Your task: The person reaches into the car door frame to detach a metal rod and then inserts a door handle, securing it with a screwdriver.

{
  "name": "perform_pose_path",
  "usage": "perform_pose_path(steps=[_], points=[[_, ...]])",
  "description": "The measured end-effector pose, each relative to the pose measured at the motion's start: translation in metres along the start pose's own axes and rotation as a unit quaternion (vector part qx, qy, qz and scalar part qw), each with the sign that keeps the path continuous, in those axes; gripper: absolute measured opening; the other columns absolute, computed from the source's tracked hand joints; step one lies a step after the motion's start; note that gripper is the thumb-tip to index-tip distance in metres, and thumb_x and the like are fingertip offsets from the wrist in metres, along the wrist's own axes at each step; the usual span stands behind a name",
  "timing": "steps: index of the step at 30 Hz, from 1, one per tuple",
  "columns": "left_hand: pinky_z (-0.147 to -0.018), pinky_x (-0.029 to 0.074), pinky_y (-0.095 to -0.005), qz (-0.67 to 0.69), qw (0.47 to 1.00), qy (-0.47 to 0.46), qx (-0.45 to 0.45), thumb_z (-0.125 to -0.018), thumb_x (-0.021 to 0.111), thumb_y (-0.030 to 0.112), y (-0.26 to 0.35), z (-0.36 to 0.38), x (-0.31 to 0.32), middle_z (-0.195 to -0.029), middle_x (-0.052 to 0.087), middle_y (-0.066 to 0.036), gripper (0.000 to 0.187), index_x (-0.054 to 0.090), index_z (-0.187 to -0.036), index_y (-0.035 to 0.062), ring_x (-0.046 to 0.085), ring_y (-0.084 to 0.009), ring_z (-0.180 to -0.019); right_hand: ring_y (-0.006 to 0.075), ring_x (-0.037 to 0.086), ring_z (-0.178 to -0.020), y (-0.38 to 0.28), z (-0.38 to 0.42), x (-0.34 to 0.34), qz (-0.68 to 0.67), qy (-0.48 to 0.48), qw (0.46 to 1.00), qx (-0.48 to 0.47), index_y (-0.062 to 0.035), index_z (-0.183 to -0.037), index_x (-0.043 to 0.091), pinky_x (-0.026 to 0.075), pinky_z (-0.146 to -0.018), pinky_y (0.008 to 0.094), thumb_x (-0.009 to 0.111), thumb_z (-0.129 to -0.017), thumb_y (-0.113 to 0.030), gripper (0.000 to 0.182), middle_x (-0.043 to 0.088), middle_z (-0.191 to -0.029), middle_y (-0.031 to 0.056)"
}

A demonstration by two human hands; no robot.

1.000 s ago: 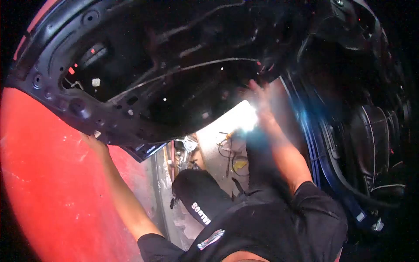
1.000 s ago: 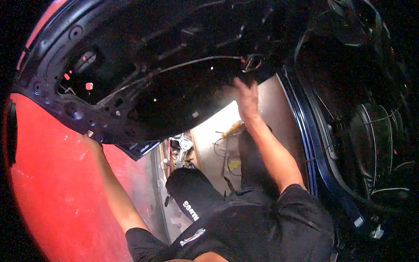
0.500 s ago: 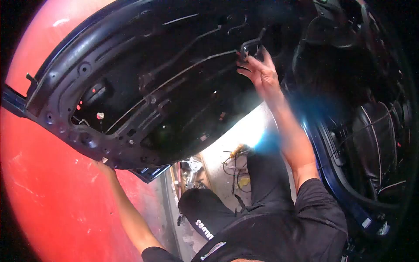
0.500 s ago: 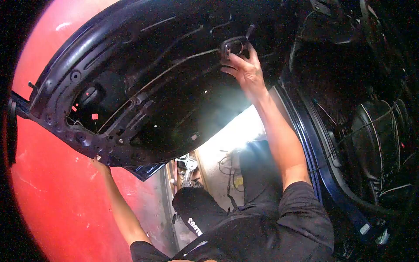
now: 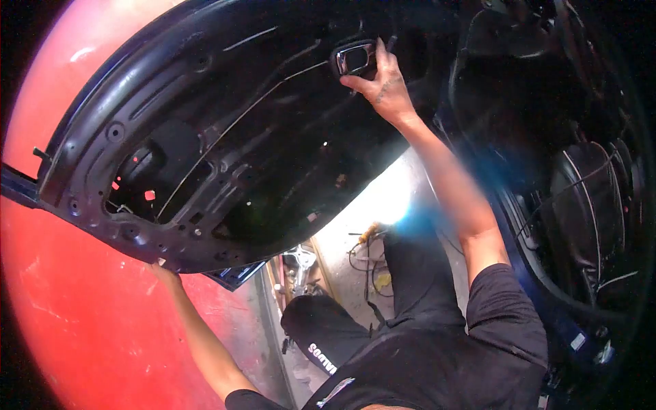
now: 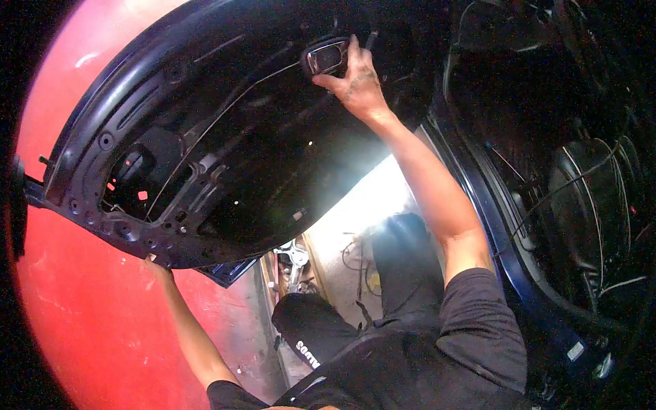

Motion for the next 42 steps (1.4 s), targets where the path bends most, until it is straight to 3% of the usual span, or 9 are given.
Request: perform_pose_path(steps=[7,9,19,21,28,33,37,39,42], points=[[-0.106,0.049,-0.0479,-0.043,0.999,-0.027,-0.012,-0.099,0.042,0.022,0.036,0.022,0.027,-0.137,0.053,-0.013,0.049,0.046,-0.144,0.0044,0.056,-0.0316,-0.124,0.0515,0.06,-0.119,-0.013,0.002,-0.006,0.054,-0.001,0.996,-0.075,-0.0049,-0.159,0.033,0.053,-0.102,0.049,0.089,-0.075,-0.043,0.108,0.047,-0.14,0.0344],[-0.102,0.051,-0.0466,0.055,0.997,-0.043,-0.031,-0.102,0.055,0.037,0.011,0.006,0.01,-0.14,0.051,-0.014,0.057,0.045,-0.147,0.003,0.056,-0.03,-0.124,0.0534,0.062,-0.113,-0.023,0.005,-0.01,0.061,0.001,0.989,-0.134,-0.0149,-0.157,0.038,0.055,-0.097,0.0514,0.088,-0.077,-0.038,0.098,0.046,-0.139,0.0347],[-0.104,0.049,-0.0466,0.055,0.996,-0.067,0.024,-0.102,0.056,0.041,0.011,0.008,0.01,-0.142,0.05,-0.013,0.062,0.043,-0.149,0.0047,0.054,-0.0299,-0.126,0.0514,0.067,-0.106,-0.027,-0.008,-0.012,0.125,-0.028,0.979,-0.16,-0.0184,-0.15,0.044,0.061,-0.087,0.0512,0.086,-0.079,-0.018,0.083,0.046,-0.138,0.0367],[-0.106,0.05,-0.0458,0.019,1.0,-0.008,0.0,-0.099,0.046,0.028,0.025,0.02,0.02,-0.138,0.051,-0.013,0.051,0.047,-0.144,0.0047,0.053,-0.0302,-0.129,0.052,0.069,-0.102,-0.031,-0.014,-0.017,0.138,-0.001,0.973,-0.184,-0.0189,-0.148,0.045,0.062,-0.083,0.0507,0.084,-0.079,-0.012,0.08,0.047,-0.139,0.0382],[-0.101,0.049,-0.0465,0.052,0.998,-0.023,-0.034,-0.102,0.056,0.038,0.016,0.015,0.012,-0.141,0.05,-0.012,0.054,0.046,-0.144,0.0052,0.052,-0.029,-0.127,0.0508,0.07,-0.1,-0.056,-0.048,-0.026,0.133,0.054,0.957,-0.252,-0.0195,-0.147,0.045,0.063,-0.081,0.05,0.083,-0.081,-0.016,0.077,0.052,-0.136,0.0356],[-0.1,0.05,-0.043,0.037,0.998,-0.046,0.005,-0.102,0.06,0.038,0.011,0.009,0.006,-0.134,0.052,-0.009,0.052,0.048,-0.139,0.0039,0.054,-0.0264,-0.123,0.048,0.064,-0.114,-0.043,-0.064,-0.022,0.118,0.019,0.961,-0.249,-0.0216,-0.147,0.048,0.055,-0.097,0.0502,0.086,-0.078,-0.029,0.079,0.058,-0.134,0.03],[-0.104,0.05,-0.0458,0.016,0.999,-0.015,-0.031,-0.102,0.047,0.031,0.021,0.018,0.016,-0.136,0.051,-0.014,0.049,0.047,-0.141,0.0019,0.054,-0.029,-0.127,0.0454,0.065,-0.115,-0.041,-0.063,-0.024,0.139,0.074,0.942,-0.297,-0.0229,-0.145,0.054,0.057,-0.094,0.0491,0.087,-0.077,-0.031,0.076,0.057,-0.134,0.0293],[-0.105,0.049,-0.044,0.003,1.0,-0.01,0.004,-0.102,0.052,0.036,0.04,0.03,0.027,-0.135,0.053,-0.014,0.052,0.047,-0.141,0.0012,0.054,-0.0283,-0.125,0.04,0.068,-0.107,-0.04,-0.067,-0.023,0.125,0.058,0.955,-0.264,-0.0224,-0.144,0.057,0.058,-0.092,0.0438,0.088,-0.075,-0.028,0.076,0.058,-0.133,0.0214],[-0.105,0.049,-0.0429,-0.119,0.99,-0.029,0.065,-0.103,0.052,0.037,0.024,0.015,0.01,-0.136,0.054,-0.013,0.05,0.05,-0.139,0.0016,0.055,-0.0264,-0.125,0.0421,0.067,-0.112,-0.047,-0.068,-0.025,0.165,0.042,0.949,-0.265,-0.0227,-0.142,0.06,0.06,-0.087,0.0463,0.087,-0.075,-0.032,0.073,0.057,-0.131,0.0241]])
Point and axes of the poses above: each hand's wrist, its own z-axis away from the middle knuckle, its own x-axis out of the palm, y = z × x, the point moved 5 cm from there along -z, towards the middle knuckle
